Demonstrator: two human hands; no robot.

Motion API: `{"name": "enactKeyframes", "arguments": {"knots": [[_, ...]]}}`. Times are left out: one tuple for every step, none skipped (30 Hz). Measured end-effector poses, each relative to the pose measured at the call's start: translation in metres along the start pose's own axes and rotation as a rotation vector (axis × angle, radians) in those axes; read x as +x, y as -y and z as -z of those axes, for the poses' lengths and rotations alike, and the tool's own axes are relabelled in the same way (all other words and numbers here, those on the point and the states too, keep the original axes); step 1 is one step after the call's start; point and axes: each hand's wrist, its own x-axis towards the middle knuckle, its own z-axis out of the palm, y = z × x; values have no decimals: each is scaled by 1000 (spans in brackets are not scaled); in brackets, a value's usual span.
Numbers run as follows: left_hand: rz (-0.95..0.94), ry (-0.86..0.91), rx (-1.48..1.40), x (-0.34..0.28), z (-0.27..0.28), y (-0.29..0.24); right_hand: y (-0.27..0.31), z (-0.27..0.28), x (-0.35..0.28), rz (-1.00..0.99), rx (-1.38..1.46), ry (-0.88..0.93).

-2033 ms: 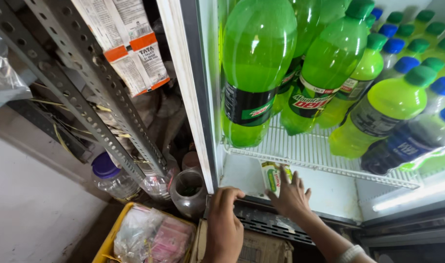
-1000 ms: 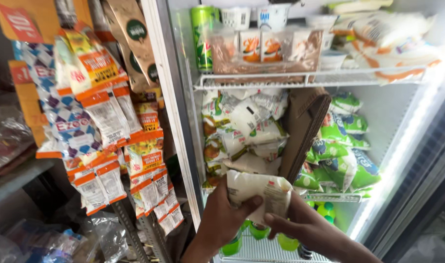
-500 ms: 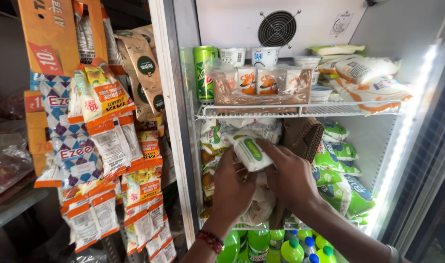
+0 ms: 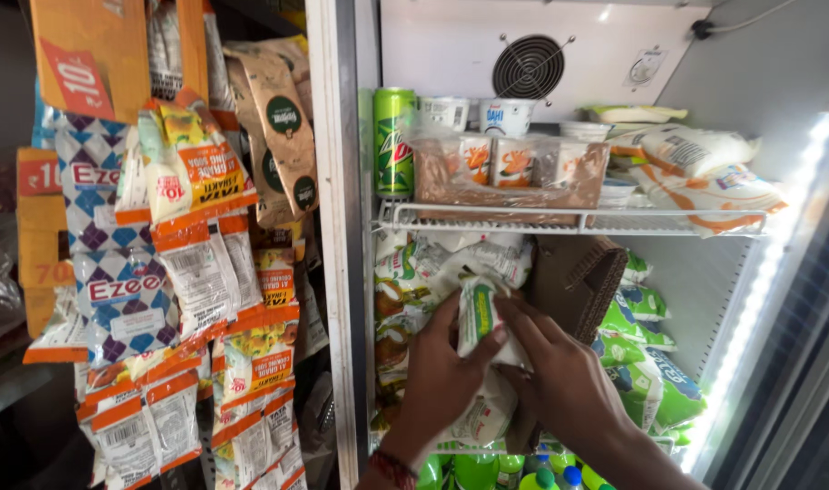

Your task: The person organizes small packets in a yellow crate, then opens a refrigerator and places multiple packets of milk or yogurt onto the bottom shelf. The person repeatedly picks up packets from the crate and arranges them inside the fridge.

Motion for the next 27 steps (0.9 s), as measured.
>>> {"name": "enactKeyframes", "arguments": {"knots": [[-67, -13, 52, -6, 2, 1, 0, -4, -4, -50, 35, 32], [9, -56, 57, -14, 3, 4, 0, -9, -7, -102, 75, 62], [87, -99, 61, -22, 4, 7, -1, -15, -9, -82, 121, 62], [161, -143, 64, -27, 5, 11, -1, -22, -10, -60, 166, 61], [68, -243, 70, -34, 1, 17, -3, -28, -11, -39, 211, 60], [-30, -342, 83, -45, -6, 24, -5, -35, -11, 81, 194, 40], [-130, -438, 96, -55, -11, 32, -6, -43, -10, 201, 178, 19], [-127, -462, 138, -63, -12, 41, -8, -52, -8, 321, 160, -2], [-123, -485, 180, -69, -13, 51, -11, -59, -7, 364, 111, 19], [-116, -510, 221, -77, -13, 60, -14, -65, -8, 405, 62, 43], [-76, -511, 256, -83, -9, 69, -17, -70, -10, 446, 13, 67], [-42, -514, 290, -87, -4, 77, -19, -76, -12, 478, 6, 49], [-7, -517, 324, -90, -1, 83, -21, -80, -14, 510, -1, 31], [92, -488, 285, -93, 0, 87, -23, -84, -15, 545, -7, 11], [189, -459, 245, -97, -2, 91, -26, -85, -15, 615, -17, 12], [293, -430, 206, -103, -3, 94, -30, -85, -18, 681, -24, 16], [299, -435, 230, -108, -3, 97, -33, -85, -20, 747, -30, 20], [307, -435, 254, -113, -4, 99, -36, -86, -23, 745, -8, 62], [314, -434, 278, -118, -6, 101, -39, -87, -25, 743, 13, 103], [361, -460, 252, -119, -9, 103, -42, -87, -24, 741, 29, 142], [407, -486, 226, -120, -13, 106, -45, -87, -23, 720, 39, 117], [452, -512, 200, -120, -16, 108, -47, -88, -21, 698, 49, 90], [372, -559, 173, -118, -20, 111, -48, -90, -18, 677, 58, 62], [290, -608, 146, -114, -25, 114, -48, -92, -13, 702, 53, 37], [209, -656, 119, -112, -26, 116, -48, -95, -6, 727, 48, 11], [219, -644, 157, -110, -26, 119, -49, -96, 1, 752, 43, -15], [228, -632, 194, -105, -26, 122, -49, -97, 7, 761, 27, 6]]}}
